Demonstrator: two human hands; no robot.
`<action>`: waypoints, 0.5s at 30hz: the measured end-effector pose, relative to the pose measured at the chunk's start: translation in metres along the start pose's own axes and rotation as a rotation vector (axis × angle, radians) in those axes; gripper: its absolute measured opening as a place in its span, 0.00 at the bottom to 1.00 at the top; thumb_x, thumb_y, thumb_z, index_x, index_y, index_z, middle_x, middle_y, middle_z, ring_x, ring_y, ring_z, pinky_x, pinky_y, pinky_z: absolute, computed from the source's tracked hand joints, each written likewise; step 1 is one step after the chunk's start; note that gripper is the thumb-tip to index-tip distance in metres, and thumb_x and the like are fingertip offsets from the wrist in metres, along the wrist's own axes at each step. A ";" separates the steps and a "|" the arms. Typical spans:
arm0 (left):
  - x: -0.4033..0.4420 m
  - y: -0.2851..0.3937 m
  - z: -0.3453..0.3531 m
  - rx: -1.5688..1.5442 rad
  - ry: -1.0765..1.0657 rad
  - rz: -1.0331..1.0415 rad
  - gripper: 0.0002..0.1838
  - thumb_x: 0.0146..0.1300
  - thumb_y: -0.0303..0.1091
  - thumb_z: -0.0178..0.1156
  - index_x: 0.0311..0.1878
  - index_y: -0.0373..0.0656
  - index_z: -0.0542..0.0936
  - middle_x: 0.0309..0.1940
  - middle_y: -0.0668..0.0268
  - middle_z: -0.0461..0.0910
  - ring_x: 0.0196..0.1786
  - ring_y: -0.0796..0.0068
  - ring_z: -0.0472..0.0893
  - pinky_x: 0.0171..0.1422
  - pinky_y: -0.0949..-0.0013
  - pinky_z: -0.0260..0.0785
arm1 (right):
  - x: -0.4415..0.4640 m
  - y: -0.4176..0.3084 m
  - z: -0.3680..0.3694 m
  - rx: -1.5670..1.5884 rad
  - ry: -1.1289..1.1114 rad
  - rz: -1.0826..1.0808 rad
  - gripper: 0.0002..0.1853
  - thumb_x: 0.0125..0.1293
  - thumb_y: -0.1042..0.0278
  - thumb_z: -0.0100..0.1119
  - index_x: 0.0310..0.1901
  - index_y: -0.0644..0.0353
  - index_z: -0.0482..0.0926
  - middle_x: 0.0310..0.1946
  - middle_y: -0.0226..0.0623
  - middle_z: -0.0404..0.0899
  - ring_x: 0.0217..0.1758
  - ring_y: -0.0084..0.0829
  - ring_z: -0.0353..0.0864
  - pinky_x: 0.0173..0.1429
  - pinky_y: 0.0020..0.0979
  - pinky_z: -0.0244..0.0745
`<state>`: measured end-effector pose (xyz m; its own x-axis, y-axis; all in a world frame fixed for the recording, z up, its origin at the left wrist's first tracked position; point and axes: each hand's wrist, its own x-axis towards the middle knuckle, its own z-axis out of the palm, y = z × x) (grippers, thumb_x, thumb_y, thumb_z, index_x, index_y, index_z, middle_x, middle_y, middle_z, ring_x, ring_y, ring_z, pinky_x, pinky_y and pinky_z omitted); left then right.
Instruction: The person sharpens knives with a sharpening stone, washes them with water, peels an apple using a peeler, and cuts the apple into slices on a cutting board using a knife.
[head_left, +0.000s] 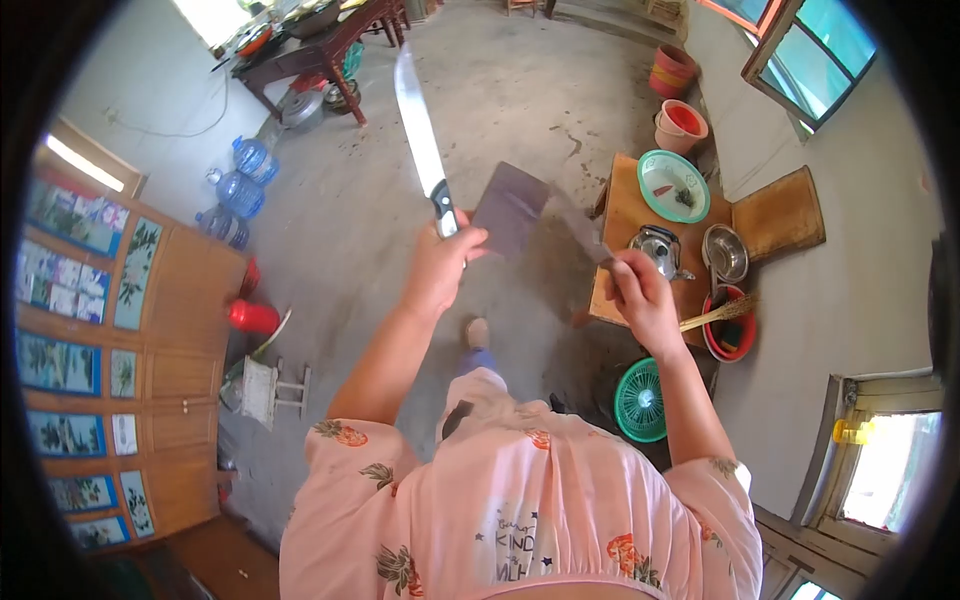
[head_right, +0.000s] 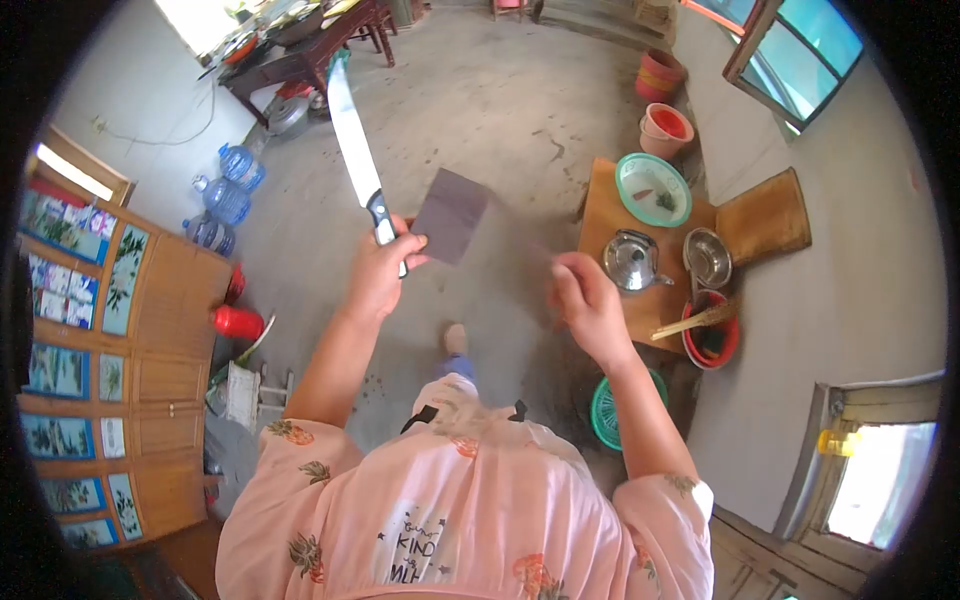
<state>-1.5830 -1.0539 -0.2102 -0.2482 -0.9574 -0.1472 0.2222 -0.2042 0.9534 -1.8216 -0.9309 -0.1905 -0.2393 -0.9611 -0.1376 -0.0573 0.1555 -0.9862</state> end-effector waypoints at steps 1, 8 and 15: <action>0.021 0.003 -0.002 -0.010 -0.024 -0.015 0.06 0.54 0.23 0.59 0.31 0.42 0.71 0.40 0.63 0.72 0.40 0.72 0.76 0.43 0.65 0.74 | 0.034 -0.003 0.011 -0.068 -0.108 -0.009 0.13 0.71 0.59 0.49 0.39 0.61 0.75 0.22 0.24 0.71 0.26 0.16 0.70 0.30 0.22 0.68; 0.163 0.048 -0.069 -0.105 -0.029 -0.056 0.07 0.54 0.27 0.60 0.34 0.39 0.72 0.36 0.62 0.75 0.39 0.71 0.78 0.41 0.65 0.73 | 0.205 -0.019 0.094 -0.191 -0.162 0.023 0.15 0.73 0.59 0.44 0.32 0.59 0.73 0.17 0.22 0.67 0.16 0.14 0.60 0.21 0.20 0.55; 0.266 0.059 -0.088 -0.107 -0.100 -0.147 0.08 0.53 0.24 0.61 0.32 0.44 0.70 0.39 0.64 0.73 0.37 0.75 0.75 0.39 0.69 0.72 | 0.313 -0.026 0.127 -0.219 -0.097 0.037 0.16 0.72 0.56 0.47 0.32 0.59 0.73 0.16 0.22 0.66 0.17 0.14 0.60 0.21 0.19 0.55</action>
<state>-1.5531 -1.3388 -0.2164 -0.3768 -0.8917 -0.2510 0.2744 -0.3662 0.8892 -1.7718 -1.2650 -0.2199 -0.1517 -0.9697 -0.1914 -0.2614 0.2261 -0.9384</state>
